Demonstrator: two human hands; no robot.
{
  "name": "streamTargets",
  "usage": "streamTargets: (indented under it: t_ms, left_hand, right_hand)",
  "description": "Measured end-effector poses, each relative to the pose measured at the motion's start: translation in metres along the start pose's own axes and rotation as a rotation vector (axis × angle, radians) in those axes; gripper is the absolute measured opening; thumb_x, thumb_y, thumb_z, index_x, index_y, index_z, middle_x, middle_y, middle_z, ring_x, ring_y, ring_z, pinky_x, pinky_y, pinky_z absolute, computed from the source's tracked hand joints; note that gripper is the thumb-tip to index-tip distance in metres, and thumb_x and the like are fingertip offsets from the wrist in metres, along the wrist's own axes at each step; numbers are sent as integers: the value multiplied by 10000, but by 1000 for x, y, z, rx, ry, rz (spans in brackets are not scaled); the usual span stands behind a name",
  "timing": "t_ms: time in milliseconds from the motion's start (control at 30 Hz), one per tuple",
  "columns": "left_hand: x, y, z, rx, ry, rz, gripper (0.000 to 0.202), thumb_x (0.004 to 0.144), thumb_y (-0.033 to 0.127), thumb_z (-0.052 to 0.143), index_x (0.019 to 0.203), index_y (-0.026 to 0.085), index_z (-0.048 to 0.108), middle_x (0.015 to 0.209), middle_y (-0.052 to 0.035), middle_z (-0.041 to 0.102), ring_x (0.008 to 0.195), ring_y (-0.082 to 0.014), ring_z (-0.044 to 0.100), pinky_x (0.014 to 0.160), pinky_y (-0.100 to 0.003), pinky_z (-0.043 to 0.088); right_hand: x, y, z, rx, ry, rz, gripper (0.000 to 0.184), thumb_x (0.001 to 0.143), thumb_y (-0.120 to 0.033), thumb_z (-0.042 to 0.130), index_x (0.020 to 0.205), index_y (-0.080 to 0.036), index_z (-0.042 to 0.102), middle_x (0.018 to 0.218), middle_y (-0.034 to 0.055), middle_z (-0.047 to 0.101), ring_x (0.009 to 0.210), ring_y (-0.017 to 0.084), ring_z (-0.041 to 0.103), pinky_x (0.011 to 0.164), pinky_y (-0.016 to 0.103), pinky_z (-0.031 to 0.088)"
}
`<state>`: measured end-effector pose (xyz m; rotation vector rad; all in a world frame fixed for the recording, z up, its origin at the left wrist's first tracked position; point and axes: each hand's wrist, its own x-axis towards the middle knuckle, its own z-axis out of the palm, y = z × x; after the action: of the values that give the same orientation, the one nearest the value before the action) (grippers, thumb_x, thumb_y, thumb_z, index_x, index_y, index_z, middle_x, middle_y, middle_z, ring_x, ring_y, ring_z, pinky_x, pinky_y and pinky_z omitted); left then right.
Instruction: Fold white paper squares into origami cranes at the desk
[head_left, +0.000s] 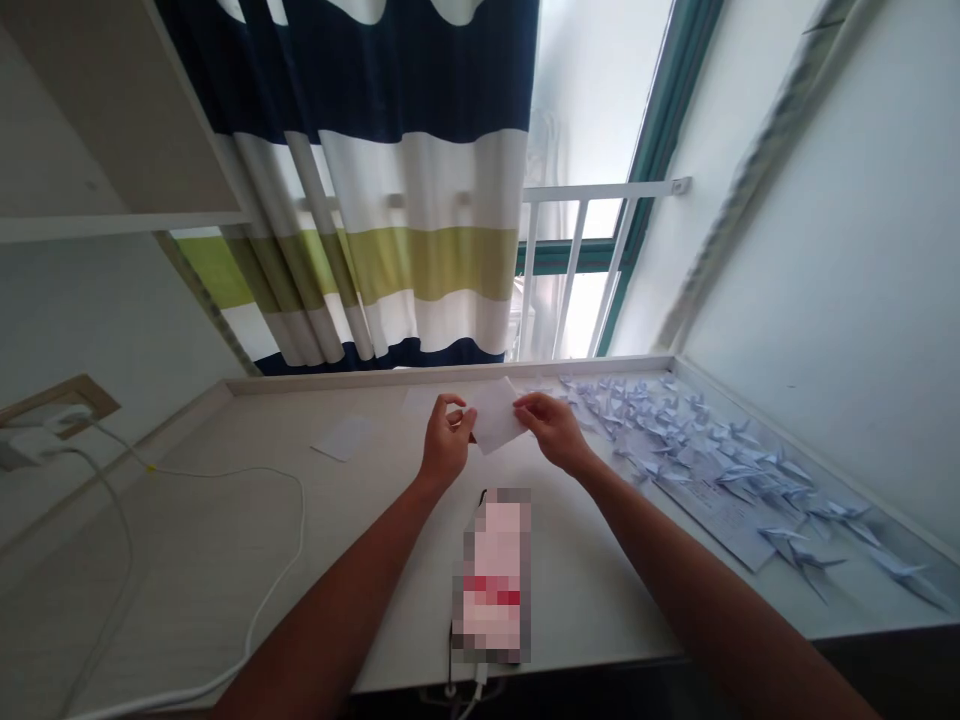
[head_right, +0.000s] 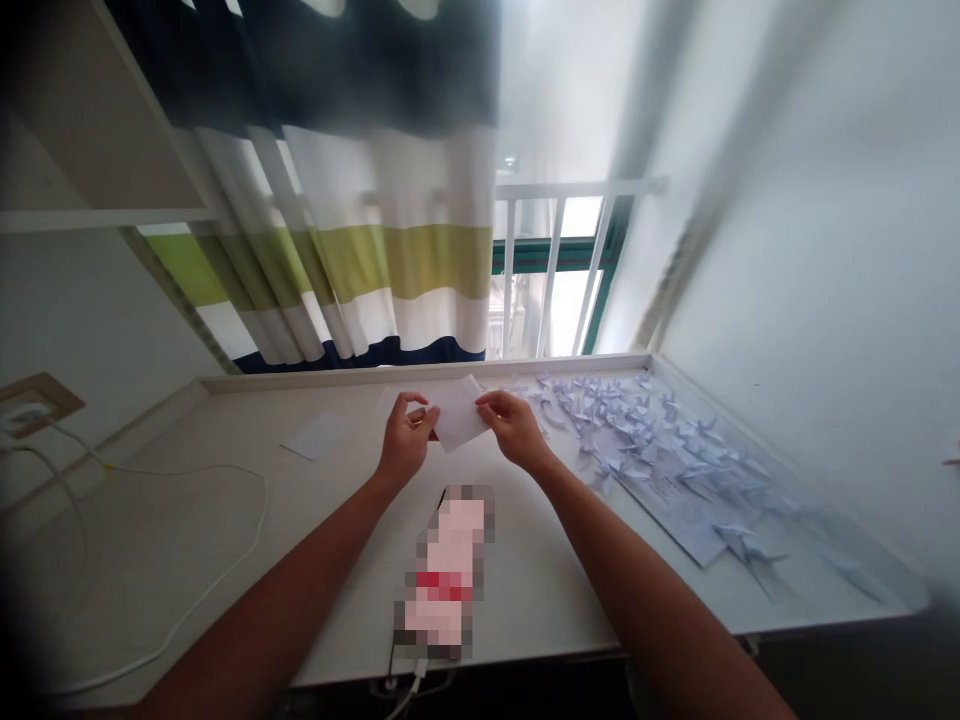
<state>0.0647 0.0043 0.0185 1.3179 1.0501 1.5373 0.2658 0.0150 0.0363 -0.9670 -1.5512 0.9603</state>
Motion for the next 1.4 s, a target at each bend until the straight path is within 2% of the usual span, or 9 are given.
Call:
streamTargets:
  t_ms: [67,167,233,367,500,700,1033,1133,1400]
  left_hand:
    - [-2,1,-5,50,-47,80,360,871,508,695,1065,215,616,930,-18,708,673,-131,678,586,-259,578]
    - [-2,3,-14,136,-142,161,341,880,449,704,1141,233,733,1067,-41,709,736,-123,671,646,-267,602]
    - [-2,3,-18,157,-177,150,333,856,417,740,1131,230,775,1019,-44,731,756,-139,682,678,-287,616]
    - [-3,-1,-21,107,-84,29,404,776,384,831,1121,178,794,825,-47,776,689,-172,711,696,-335,623]
    - [-1,-5,-23,99,-105,-18,470,727,408,873,1119,159,802,840,-69,805,715,-193,735,754,-352,620]
    - [5,-3,-35,217,-148,45,453,708,419,882,1089,183,815,1028,-96,816,891,-241,758,845,-359,599]
    - [9,1,-44,438,-187,159,254,795,424,813,923,207,839,887,-68,821,829,-248,763,785,-348,591]
    - [10,2,-42,421,-180,204,253,782,451,825,838,205,820,958,-81,813,862,-227,746,764,-323,581]
    - [4,9,-28,14,-157,-177,436,683,494,897,832,129,711,771,-92,785,728,-239,770,689,-338,599]
  right_hand:
    - [0,4,2,-28,15,-23,333,835,-525,690,896,-198,680,904,68,712,861,223,650,805,381,539]
    - [1,6,0,-37,-27,-41,314,883,-507,651,949,-205,708,951,69,711,885,221,637,813,376,533]
    - [2,7,-4,-23,-53,-46,314,891,-505,656,969,-207,718,940,63,702,870,210,630,800,366,536]
    - [1,9,-12,59,-37,-18,403,804,-512,782,1076,-221,726,912,41,694,819,188,627,758,345,552]
    - [-3,15,-15,74,-15,24,410,741,-507,843,1010,-208,767,756,10,664,688,165,610,693,341,543]
    - [-7,20,-15,15,91,-32,339,734,-476,852,944,-215,795,858,59,755,774,209,680,748,381,571]
    - [-6,21,-18,-186,35,-77,303,818,-513,768,886,-219,792,888,72,745,869,250,692,883,468,566]
    - [-4,22,-19,-193,28,-78,327,822,-540,761,836,-213,772,945,75,710,925,250,674,932,484,546]
    - [-9,17,-2,349,20,194,445,714,-496,882,1000,-209,698,886,38,745,875,203,689,938,445,543]
